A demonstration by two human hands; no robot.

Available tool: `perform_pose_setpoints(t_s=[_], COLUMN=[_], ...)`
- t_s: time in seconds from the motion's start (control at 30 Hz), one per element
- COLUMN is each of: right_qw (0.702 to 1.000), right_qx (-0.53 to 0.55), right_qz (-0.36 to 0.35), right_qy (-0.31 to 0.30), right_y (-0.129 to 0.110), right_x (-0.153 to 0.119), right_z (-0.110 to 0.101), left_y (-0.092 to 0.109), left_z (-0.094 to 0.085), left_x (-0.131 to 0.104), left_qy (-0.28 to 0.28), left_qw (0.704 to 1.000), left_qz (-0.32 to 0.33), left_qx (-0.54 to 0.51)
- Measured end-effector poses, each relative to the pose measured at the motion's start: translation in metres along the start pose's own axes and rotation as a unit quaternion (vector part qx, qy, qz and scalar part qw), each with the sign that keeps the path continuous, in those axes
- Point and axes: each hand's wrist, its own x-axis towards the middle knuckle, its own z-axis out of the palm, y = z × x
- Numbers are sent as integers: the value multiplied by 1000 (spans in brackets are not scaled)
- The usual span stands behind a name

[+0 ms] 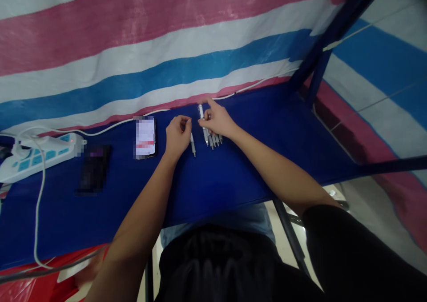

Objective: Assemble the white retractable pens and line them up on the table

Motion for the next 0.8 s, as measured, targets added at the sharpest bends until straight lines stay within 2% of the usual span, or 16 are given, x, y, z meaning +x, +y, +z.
perform_pose_setpoints(t_s=[0.17,0.37,0.5,0.63,0.8], right_qw=[1000,995,992,993,997], right_qx=[27,75,92,91,61], right_qz=[6,27,23,21,27], right_qy=[5,63,78,68,37], right_y=[-1,8,13,15,9], right_x=[1,11,16,17,11], right_z=[-1,-10,-20,-24,-19], left_y=[2,-1,-1,-1,3], left_z=[-1,0,1,0,-2], left_x=[0,0,0,0,0], left_qy=[-2,-1,-5,-7,-9], left_qw=[1000,1000,1000,1000,1000], left_qz=[3,-5,-7,-5,1], left_qx=[3,7,9,8,7])
